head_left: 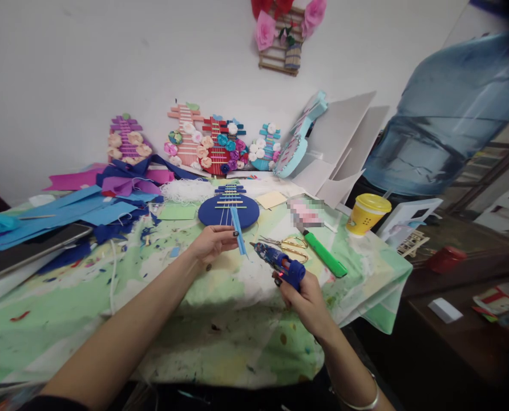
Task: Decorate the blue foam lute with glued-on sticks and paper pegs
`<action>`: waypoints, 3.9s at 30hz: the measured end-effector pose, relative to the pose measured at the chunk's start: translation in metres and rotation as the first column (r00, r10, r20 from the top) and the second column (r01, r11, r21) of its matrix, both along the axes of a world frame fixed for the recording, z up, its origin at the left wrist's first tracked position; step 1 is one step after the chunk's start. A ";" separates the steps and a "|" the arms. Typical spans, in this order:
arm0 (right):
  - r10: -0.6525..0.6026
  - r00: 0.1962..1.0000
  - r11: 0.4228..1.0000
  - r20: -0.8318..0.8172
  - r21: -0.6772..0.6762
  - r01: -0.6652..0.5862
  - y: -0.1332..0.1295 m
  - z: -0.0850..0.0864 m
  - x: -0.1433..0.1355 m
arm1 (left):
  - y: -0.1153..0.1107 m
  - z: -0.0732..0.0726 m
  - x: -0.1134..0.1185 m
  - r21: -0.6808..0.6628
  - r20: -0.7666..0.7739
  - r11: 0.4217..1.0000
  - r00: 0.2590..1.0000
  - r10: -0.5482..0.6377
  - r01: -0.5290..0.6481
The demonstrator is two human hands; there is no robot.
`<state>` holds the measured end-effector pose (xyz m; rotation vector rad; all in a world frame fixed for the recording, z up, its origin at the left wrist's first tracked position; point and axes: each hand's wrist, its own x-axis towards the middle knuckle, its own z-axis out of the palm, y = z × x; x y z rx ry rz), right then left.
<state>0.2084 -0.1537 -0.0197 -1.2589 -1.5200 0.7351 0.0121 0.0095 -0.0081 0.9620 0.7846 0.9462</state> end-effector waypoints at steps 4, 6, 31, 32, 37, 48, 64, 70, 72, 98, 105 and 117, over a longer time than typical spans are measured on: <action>-0.139 0.936 0.969 0.325 0.241 0.060 -0.002 0.015 0.010 | 0.000 0.001 0.000 -0.013 0.010 1.000 1.000 -0.011 0.011; -0.239 0.858 0.953 0.454 0.278 0.119 -0.004 0.023 0.020 | -0.001 0.001 0.000 -0.016 0.018 1.000 1.000 -0.020 0.020; -0.488 0.370 0.757 0.791 0.172 0.630 0.003 -0.020 0.165 | -0.001 0.000 -0.002 0.033 0.082 0.994 0.991 -0.106 0.104; -0.511 0.347 0.732 0.787 0.185 0.656 0.002 -0.015 0.158 | -0.001 0.000 -0.002 0.039 0.087 0.994 0.990 -0.107 0.104; -0.787 0.315 0.566 0.531 0.417 0.712 -0.005 0.020 0.083 | -0.002 0.001 -0.001 0.083 0.111 0.991 0.988 -0.111 0.102; -0.210 0.967 0.975 0.141 0.101 0.197 0.056 0.010 -0.064 | -0.006 0.001 -0.001 0.140 0.138 0.983 0.981 -0.137 0.118; -0.399 0.917 0.888 0.006 0.253 0.384 0.060 -0.004 -0.077 | -0.003 -0.004 0.001 0.173 0.112 0.980 0.986 -0.123 0.103; -0.388 0.921 0.894 -0.037 0.228 0.386 0.060 -0.003 -0.076 | -0.004 -0.004 0.002 0.154 0.157 0.983 0.980 -0.123 0.099; -0.385 0.922 0.895 -0.046 0.226 0.385 0.059 -0.002 -0.076 | -0.005 -0.004 0.002 0.147 0.168 0.982 0.975 -0.145 0.120; -0.372 0.928 0.876 0.017 0.337 0.345 0.065 -0.005 -0.072 | -0.004 -0.008 0.005 0.201 0.065 0.976 0.992 -0.104 0.089; -0.391 0.920 0.863 0.005 0.350 0.365 0.066 -0.001 -0.074 | -0.006 -0.006 0.006 0.192 0.048 0.978 0.994 -0.094 0.083; -0.397 0.917 0.858 0.046 0.374 0.353 0.065 -0.005 -0.069 | -0.006 -0.005 0.007 0.190 0.061 0.976 0.991 -0.123 0.109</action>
